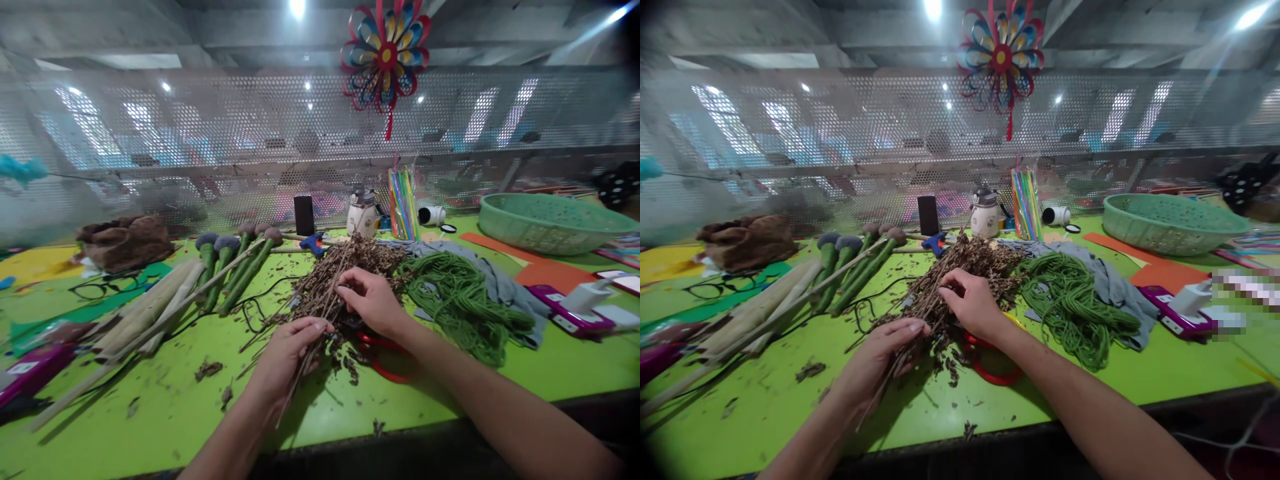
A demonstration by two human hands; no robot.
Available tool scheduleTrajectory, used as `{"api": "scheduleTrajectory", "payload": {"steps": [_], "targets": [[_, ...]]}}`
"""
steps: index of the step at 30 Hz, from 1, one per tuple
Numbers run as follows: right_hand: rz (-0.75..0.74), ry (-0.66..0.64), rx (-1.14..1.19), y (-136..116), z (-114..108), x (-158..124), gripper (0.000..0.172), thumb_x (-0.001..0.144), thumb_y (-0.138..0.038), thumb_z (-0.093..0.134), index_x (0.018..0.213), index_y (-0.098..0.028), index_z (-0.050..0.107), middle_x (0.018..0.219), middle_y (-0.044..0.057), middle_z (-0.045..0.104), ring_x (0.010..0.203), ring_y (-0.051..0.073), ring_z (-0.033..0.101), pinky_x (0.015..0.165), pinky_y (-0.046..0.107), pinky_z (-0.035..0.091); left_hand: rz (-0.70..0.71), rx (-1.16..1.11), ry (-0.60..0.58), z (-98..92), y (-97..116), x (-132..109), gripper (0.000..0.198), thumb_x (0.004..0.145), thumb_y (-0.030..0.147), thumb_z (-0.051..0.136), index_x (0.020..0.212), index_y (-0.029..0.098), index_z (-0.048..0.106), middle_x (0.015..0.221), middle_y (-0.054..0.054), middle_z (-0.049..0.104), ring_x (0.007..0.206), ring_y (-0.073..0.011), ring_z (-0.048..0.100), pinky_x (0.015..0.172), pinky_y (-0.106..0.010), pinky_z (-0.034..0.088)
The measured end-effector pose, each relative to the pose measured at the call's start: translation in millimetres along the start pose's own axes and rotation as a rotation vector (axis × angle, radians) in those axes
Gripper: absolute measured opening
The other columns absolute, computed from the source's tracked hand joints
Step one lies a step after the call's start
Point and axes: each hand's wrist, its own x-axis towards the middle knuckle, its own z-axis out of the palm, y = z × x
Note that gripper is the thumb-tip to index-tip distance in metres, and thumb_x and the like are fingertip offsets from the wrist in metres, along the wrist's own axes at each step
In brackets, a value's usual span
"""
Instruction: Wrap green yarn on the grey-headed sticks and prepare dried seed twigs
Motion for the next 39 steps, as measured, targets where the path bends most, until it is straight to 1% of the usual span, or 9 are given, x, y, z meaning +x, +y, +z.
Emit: {"api": "scheduleTrajectory", "payload": {"steps": [4,9,17,21,24,26,30,36,39], "targets": [[0.100,-0.038,0.158,-2.1,-2.1,1.0,0.012,0.076,-0.027,0.062,0.075,-0.017,0.055,0.053,-0.004,0.052,0.045,0.009,0.049,0.047,0.021,0.038,0.028,-0.019,-0.061,-4.5,-4.9,6.5,0.022,0.073,0.033,0.067,0.076,0.011,0.063,0.056,0.001,0.051,0.044,-0.0044,0.040,0.041,-0.015,0.027],[0.215,-0.092,0.519,-1.2,-9.0,2.6,0.021,0.070,-0.029,0.071,0.078,-0.016,0.056,0.057,-0.002,0.058,0.043,0.008,0.049,0.040,0.019,0.034,0.071,-0.084,0.010,-7.7,-4.2,8.4,0.019,0.071,0.032,0.068,0.073,0.014,0.061,0.059,0.002,0.051,0.044,-0.0044,0.041,0.039,-0.014,0.031],[0.150,-0.251,0.828,-7.2,-30.5,5.7,0.016,0.072,-0.021,0.070,0.079,-0.016,0.056,0.056,-0.003,0.055,0.042,0.006,0.046,0.040,0.017,0.032,0.007,-0.130,-0.010,-10.7,3.5,9.7,0.021,0.069,0.031,0.071,0.078,0.012,0.067,0.058,0.002,0.054,0.042,-0.0034,0.043,0.039,-0.013,0.034],[0.153,-0.499,0.654,-17.3,-38.5,-0.5,0.016,0.072,-0.025,0.070,0.078,-0.015,0.059,0.056,-0.002,0.056,0.043,0.007,0.048,0.039,0.017,0.034,-0.002,-0.163,-0.008,-10.3,10.0,14.4,0.020,0.065,0.025,0.074,0.077,0.009,0.069,0.060,0.000,0.058,0.041,-0.0037,0.046,0.036,-0.013,0.034],[0.153,-0.787,0.283,-23.0,-37.6,-3.2,0.019,0.073,-0.030,0.068,0.083,-0.013,0.066,0.060,0.000,0.060,0.047,0.009,0.052,0.045,0.021,0.041,0.000,-0.153,-0.034,-8.0,16.6,16.9,0.018,0.063,0.020,0.076,0.076,0.009,0.068,0.059,0.000,0.059,0.041,-0.0042,0.047,0.036,-0.013,0.034],[0.056,-0.882,0.042,-24.5,-33.8,-3.2,0.024,0.074,-0.034,0.066,0.089,-0.015,0.070,0.063,0.001,0.062,0.052,0.011,0.054,0.051,0.023,0.042,-0.002,-0.142,-0.060,-6.5,19.9,19.0,0.017,0.063,0.019,0.076,0.074,0.010,0.066,0.058,0.000,0.060,0.041,-0.0048,0.048,0.037,-0.013,0.035],[-0.065,-0.648,-0.144,-24.3,-21.3,-4.1,0.025,0.078,-0.037,0.063,0.089,-0.016,0.071,0.075,0.003,0.066,0.066,0.014,0.056,0.061,0.025,0.044,-0.012,-0.162,-0.097,-4.0,21.1,24.8,0.018,0.064,0.019,0.076,0.074,0.012,0.064,0.060,-0.001,0.063,0.046,-0.0072,0.054,0.043,-0.016,0.042],[0.216,-0.441,0.119,-20.8,5.8,-12.2,0.025,0.079,-0.037,0.061,0.087,-0.014,0.066,0.067,-0.001,0.059,0.049,0.008,0.047,0.046,0.021,0.038,0.048,-0.209,-0.124,2.3,14.0,31.7,0.014,0.070,0.023,0.072,0.075,0.012,0.065,0.055,0.004,0.053,0.039,-0.0005,0.040,0.033,-0.010,0.024],[0.359,-0.342,0.292,-15.1,16.5,-15.5,0.027,0.077,-0.040,0.063,0.076,-0.013,0.063,0.059,-0.003,0.054,0.043,0.006,0.044,0.040,0.019,0.033,0.045,-0.225,-0.164,3.5,11.1,32.3,0.015,0.072,0.023,0.070,0.082,0.011,0.067,0.055,0.003,0.052,0.039,-0.0008,0.040,0.032,-0.010,0.023]]}}
